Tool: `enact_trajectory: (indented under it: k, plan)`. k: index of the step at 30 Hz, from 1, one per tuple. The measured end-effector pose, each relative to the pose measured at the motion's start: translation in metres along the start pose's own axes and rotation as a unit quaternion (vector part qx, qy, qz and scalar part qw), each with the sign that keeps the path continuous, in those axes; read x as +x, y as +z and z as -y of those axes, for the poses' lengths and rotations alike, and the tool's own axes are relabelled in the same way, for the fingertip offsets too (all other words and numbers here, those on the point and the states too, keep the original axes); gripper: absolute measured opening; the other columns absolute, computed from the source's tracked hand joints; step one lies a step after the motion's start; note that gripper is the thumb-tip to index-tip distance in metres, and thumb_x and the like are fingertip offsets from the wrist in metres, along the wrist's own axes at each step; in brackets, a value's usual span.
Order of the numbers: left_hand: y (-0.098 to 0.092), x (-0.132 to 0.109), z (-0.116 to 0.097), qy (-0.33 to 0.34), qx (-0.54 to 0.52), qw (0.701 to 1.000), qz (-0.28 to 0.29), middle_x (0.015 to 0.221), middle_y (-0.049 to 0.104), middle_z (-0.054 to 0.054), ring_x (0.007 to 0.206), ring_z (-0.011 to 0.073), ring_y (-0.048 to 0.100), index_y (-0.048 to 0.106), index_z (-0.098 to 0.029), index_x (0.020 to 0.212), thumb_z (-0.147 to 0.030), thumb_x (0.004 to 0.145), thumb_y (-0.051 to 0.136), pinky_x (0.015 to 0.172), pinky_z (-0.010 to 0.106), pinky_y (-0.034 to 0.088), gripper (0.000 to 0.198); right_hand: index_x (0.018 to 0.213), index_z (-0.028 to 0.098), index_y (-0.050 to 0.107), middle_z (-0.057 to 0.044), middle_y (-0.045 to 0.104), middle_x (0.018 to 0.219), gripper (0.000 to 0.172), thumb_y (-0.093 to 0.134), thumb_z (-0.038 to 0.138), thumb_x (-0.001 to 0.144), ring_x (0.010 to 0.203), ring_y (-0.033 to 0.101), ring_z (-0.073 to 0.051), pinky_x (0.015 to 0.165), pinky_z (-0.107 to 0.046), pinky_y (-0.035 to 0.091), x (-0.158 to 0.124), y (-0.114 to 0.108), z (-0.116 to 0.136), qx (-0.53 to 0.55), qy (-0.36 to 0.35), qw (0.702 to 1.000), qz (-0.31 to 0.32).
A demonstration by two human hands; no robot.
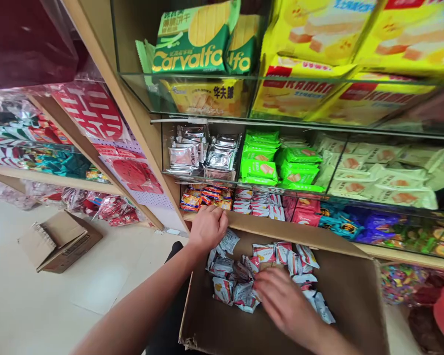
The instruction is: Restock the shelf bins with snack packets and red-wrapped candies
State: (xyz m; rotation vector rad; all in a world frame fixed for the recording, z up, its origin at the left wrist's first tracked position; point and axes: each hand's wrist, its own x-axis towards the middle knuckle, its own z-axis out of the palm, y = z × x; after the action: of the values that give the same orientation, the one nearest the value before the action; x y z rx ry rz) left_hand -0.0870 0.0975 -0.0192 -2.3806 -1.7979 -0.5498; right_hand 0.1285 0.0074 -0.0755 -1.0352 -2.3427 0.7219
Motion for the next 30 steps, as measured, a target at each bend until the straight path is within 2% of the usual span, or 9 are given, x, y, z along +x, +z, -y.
enact_trajectory:
  k: [2, 4, 8, 12, 15, 22, 24, 27, 30]
  plan:
    - [-0.001, 0.0, 0.0, 0.004, 0.004, 1.0, -0.001, 0.069, 0.058, 0.004, 0.07, 0.0173, 0.051, 0.051, -0.018, 0.064, -0.024, 0.085, 0.03, 0.07, 0.03, 0.035, 0.03, 0.11, 0.022, 0.052, -0.008, 0.047, 0.119, 0.033, 0.042, 0.021, 0.078, 0.111, 0.041, -0.021, 0.092, -0.037, 0.034, -0.014, 0.045, -0.012, 0.003, 0.115, 0.993, 0.014]
    - [-0.002, 0.0, 0.0, 0.004, 0.01, 1.0, -0.005, 0.07, 0.058, 0.004, 0.07, 0.0175, 0.051, 0.051, -0.018, 0.065, -0.024, 0.085, 0.03, 0.07, 0.03, 0.035, 0.03, 0.123, 0.011, 0.039, -0.015, 0.034, 0.131, 0.054, 0.049, 0.026, 0.073, 0.12, 0.03, -0.025, 0.096, -0.037, 0.03, -0.013, 0.082, -0.029, 0.016, 0.218, 0.976, 0.019]
    - [-0.003, -0.001, -0.002, 0.006, 0.016, 1.0, -0.018, 0.07, 0.058, 0.004, 0.07, 0.0175, 0.051, 0.052, -0.019, 0.066, -0.024, 0.085, 0.029, 0.071, 0.031, 0.034, 0.03, 0.125, 0.009, 0.038, -0.017, 0.046, 0.119, 0.064, 0.055, 0.034, 0.068, 0.112, 0.039, -0.028, 0.094, -0.037, 0.03, 0.002, 0.112, -0.046, 0.015, 0.264, 0.964, 0.029]
    - [-0.004, -0.003, -0.004, 0.002, 0.023, 0.999, -0.031, 0.072, 0.059, 0.005, 0.071, 0.0178, 0.051, 0.053, -0.019, 0.067, -0.026, 0.085, 0.029, 0.068, 0.03, 0.034, 0.03, 0.11, 0.013, 0.051, -0.015, 0.052, 0.106, 0.057, 0.06, 0.042, 0.062, 0.1, 0.046, -0.028, 0.084, -0.036, 0.035, 0.005, 0.11, -0.047, 0.005, 0.257, 0.966, 0.033]
    - [-0.004, -0.005, -0.005, -0.008, 0.03, 0.999, -0.039, 0.072, 0.059, 0.005, 0.072, 0.0177, 0.051, 0.053, -0.019, 0.068, -0.027, 0.085, 0.029, 0.068, 0.029, 0.035, 0.03, 0.092, 0.013, 0.056, -0.011, 0.056, 0.095, 0.04, 0.06, 0.04, 0.061, 0.09, 0.051, -0.024, 0.076, -0.031, 0.038, 0.003, 0.109, -0.051, 0.042, 0.256, 0.965, 0.028]
    - [-0.004, -0.002, -0.008, -0.016, 0.015, 0.999, -0.036, 0.069, 0.059, 0.005, 0.07, 0.0178, 0.052, 0.052, -0.018, 0.064, -0.026, 0.085, 0.029, 0.07, 0.03, 0.036, 0.032, 0.085, 0.017, 0.056, -0.005, 0.062, 0.085, 0.026, 0.055, 0.037, 0.068, 0.079, 0.056, -0.018, 0.067, -0.025, 0.039, 0.011, 0.105, -0.054, 0.163, 0.304, 0.939, 0.015]
    - [-0.007, -0.004, -0.009, -0.019, -0.022, 0.999, -0.046, 0.071, 0.059, 0.006, 0.072, 0.0178, 0.053, 0.054, -0.017, 0.069, -0.025, 0.084, 0.031, 0.071, 0.03, 0.037, 0.029, 0.079, 0.016, 0.058, -0.006, 0.062, 0.082, 0.022, 0.051, 0.035, 0.071, 0.08, 0.056, -0.019, 0.069, -0.026, 0.038, 0.012, 0.099, -0.055, 0.167, 0.314, 0.935, -0.006]
    - [-0.013, -0.023, -0.015, 0.021, -0.126, 0.987, -0.1, 0.091, 0.059, 0.007, 0.09, 0.0176, 0.051, 0.054, -0.016, 0.09, -0.021, 0.082, 0.036, 0.082, 0.032, 0.037, 0.02, 0.083, 0.016, 0.056, -0.007, 0.061, 0.085, 0.026, 0.044, 0.037, 0.076, 0.084, 0.055, -0.02, 0.072, -0.028, 0.037, 0.007, 0.081, -0.051, 0.162, 0.336, 0.926, -0.051]
    - [-0.012, -0.057, -0.034, 0.08, -0.249, 0.961, -0.089, 0.106, 0.053, 0.008, 0.103, 0.0174, 0.045, 0.048, -0.018, 0.104, -0.019, 0.08, 0.039, 0.089, 0.034, 0.035, 0.025, 0.084, 0.017, 0.051, -0.003, 0.06, 0.076, 0.031, 0.038, 0.045, 0.079, 0.071, 0.055, -0.017, 0.064, -0.027, 0.04, -0.003, 0.052, -0.028, 0.279, 0.345, 0.886, -0.134]
